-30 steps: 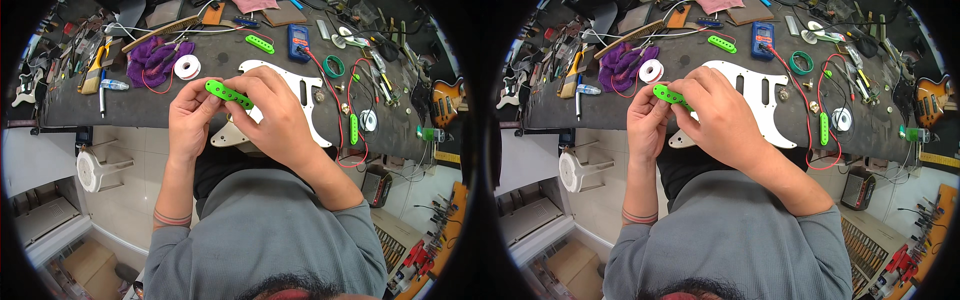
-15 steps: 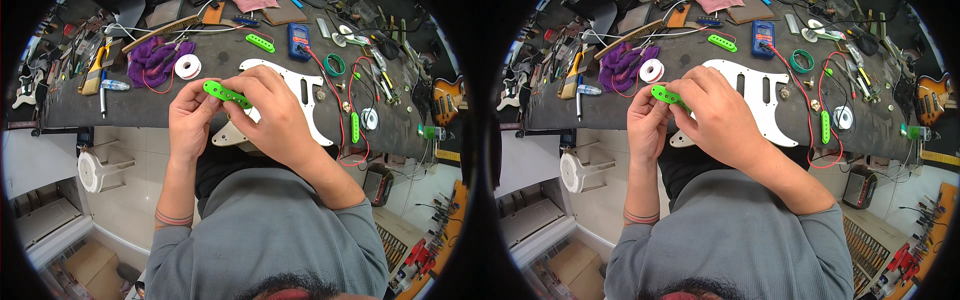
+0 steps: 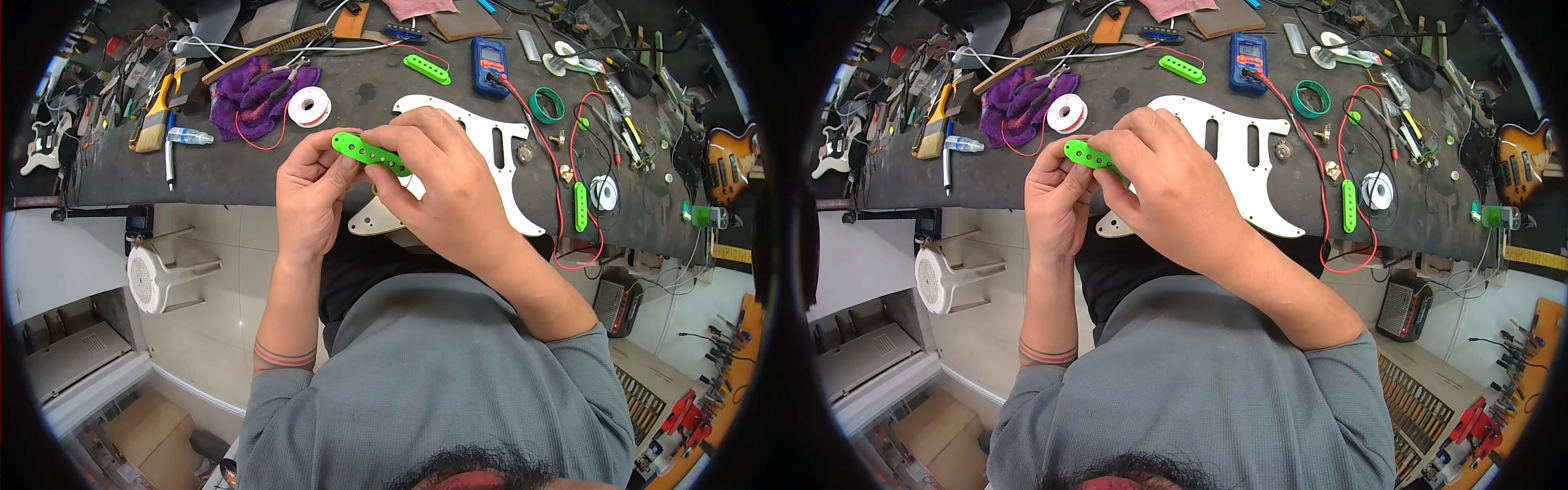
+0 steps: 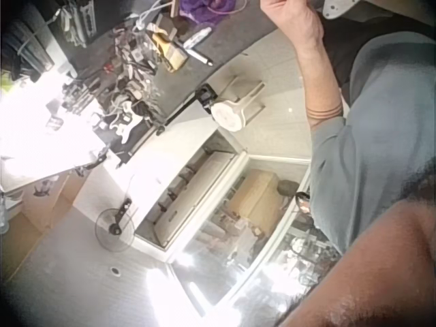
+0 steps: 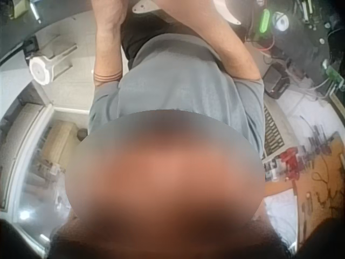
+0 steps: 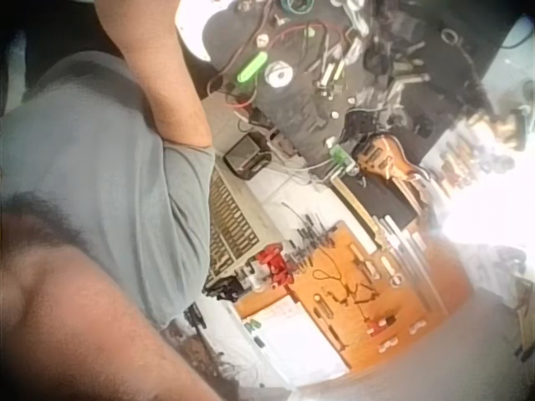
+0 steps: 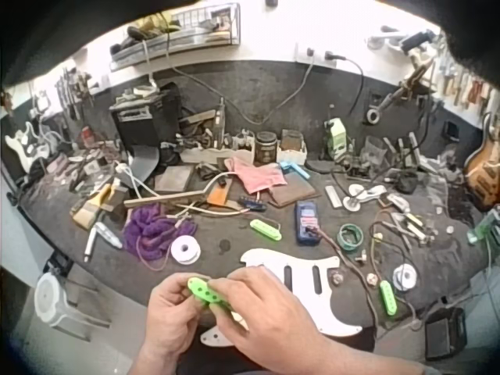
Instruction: The person handles green guitar pickup covers and black pickup coils at a workbench, aligning the coils into the covers and positioning them relative to a white pickguard. They then handle electronic components including potentiometers and a small plastic bag of parts.
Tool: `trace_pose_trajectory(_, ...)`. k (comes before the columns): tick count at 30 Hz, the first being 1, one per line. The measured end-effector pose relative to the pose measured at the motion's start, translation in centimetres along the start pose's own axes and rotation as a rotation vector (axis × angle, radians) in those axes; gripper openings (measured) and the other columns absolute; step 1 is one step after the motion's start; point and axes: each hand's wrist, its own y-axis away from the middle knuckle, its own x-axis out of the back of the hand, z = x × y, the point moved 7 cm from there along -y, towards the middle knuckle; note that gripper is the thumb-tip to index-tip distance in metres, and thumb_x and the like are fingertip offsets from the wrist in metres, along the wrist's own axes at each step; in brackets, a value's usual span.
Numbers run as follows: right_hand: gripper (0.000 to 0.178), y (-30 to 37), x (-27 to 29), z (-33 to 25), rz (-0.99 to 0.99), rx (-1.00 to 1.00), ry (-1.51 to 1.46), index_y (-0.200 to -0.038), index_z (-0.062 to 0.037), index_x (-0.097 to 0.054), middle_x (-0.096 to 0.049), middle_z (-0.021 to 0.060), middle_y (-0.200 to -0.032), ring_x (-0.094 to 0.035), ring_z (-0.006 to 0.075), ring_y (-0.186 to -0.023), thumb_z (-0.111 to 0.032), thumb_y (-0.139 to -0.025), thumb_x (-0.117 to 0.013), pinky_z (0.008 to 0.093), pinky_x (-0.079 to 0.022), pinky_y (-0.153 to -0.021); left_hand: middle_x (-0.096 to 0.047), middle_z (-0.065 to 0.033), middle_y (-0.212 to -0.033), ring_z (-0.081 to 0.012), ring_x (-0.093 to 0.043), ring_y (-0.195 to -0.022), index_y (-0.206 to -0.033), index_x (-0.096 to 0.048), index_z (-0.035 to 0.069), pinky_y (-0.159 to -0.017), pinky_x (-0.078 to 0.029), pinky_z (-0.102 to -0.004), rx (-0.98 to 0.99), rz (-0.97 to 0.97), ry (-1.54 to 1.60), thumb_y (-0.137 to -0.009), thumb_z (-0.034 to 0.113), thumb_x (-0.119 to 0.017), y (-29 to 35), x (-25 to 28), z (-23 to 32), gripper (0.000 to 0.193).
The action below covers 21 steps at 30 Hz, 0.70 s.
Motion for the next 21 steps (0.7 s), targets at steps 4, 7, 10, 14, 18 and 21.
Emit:
trace_pose_trajectory(4, 0.030, 0.1, -0.1, 0.1, -0.003, -0.006, -0.002, -0.114, -0.0047, -0.072, -0.066, 0.0102, -0.104, -0.066, 0.0302, -0.095, -0.004, -0.086, -0.083, 0.0411, -0.056, -0.079, -0.078, -0.0181, -0.122, -0.0234, -0.078, -0.109, -0.133, -0.068, -0.007, -0.095, -0.067, -0.0386, -0.002, 0.002, 0.001, -0.109, 0.002, -0.067, 0.0, 0.0, 0.0, 0.025)
trace_pose_trajectory(7, 0.031, 0.0, 0.3, 0.0, 0.038, 0.016, -0.022, -0.115, -0.0049, -0.073, -0.067, 0.0106, -0.103, -0.066, 0.0302, -0.094, -0.002, -0.086, -0.083, 0.0412, -0.056, -0.078, -0.078, -0.0182, -0.121, -0.0241, -0.078, -0.109, -0.133, -0.067, -0.007, -0.096, -0.067, -0.0387, -0.001, 0.006, 0.035, -0.110, 0.001, -0.065, -0.1, -0.3, 0.2, 0.025)
trace_pose_trajectory(10, 0.029, -0.3, 1.4, -0.2, 0.105, 0.000, -0.071, -0.115, -0.0030, -0.074, -0.067, 0.0106, -0.103, -0.067, 0.0285, -0.092, -0.001, -0.087, -0.082, 0.0399, -0.056, -0.077, -0.079, -0.0166, -0.118, -0.0230, -0.079, -0.106, -0.133, -0.067, -0.007, -0.091, -0.067, -0.0362, 0.047, 0.051, 0.010, -0.111, 0.003, -0.063, -0.5, -0.1, 0.0, 0.025)
trace_pose_trajectory(14, 0.025, -0.5, 4.1, 1.6, 0.181, -0.200, -0.214, -0.114, -0.0006, -0.074, -0.071, 0.0095, -0.102, -0.067, 0.0214, -0.089, 0.000, -0.090, -0.079, 0.0329, -0.054, -0.074, -0.079, -0.0100, -0.107, -0.0163, -0.076, -0.089, -0.126, -0.072, -0.006, -0.083, -0.062, -0.0300, 0.216, 0.108, -0.213, -0.104, 0.010, -0.064, -4.0, 2.2, 0.3, 0.028)
trace_pose_trajectory(18, 0.021, 0.3, 5.7, 3.4, 0.163, -0.351, -0.218, -0.115, -0.0005, -0.075, -0.072, 0.0079, -0.103, -0.065, 0.0170, -0.085, -0.003, -0.094, -0.077, 0.0314, -0.052, -0.074, -0.077, -0.0074, -0.096, -0.0140, -0.073, -0.080, -0.122, -0.075, -0.006, -0.075, -0.060, -0.0295, 0.330, -0.010, -0.696, -0.100, 0.008, -0.063, -11.7, 3.5, 0.3, 0.028)
trace_pose_trajectory(21, 0.020, 2.4, 6.8, 5.1, 0.157, -0.477, -0.208, -0.116, -0.0001, -0.075, -0.072, 0.0068, -0.103, -0.064, 0.0144, -0.084, -0.004, -0.096, -0.077, 0.0307, -0.051, -0.073, -0.076, -0.0079, -0.091, -0.0151, -0.072, -0.074, -0.119, -0.075, -0.008, -0.068, -0.059, -0.0307, 0.364, -0.160, -1.100, -0.097, 0.005, -0.061, -15.6, 2.5, -1.1, 0.029)
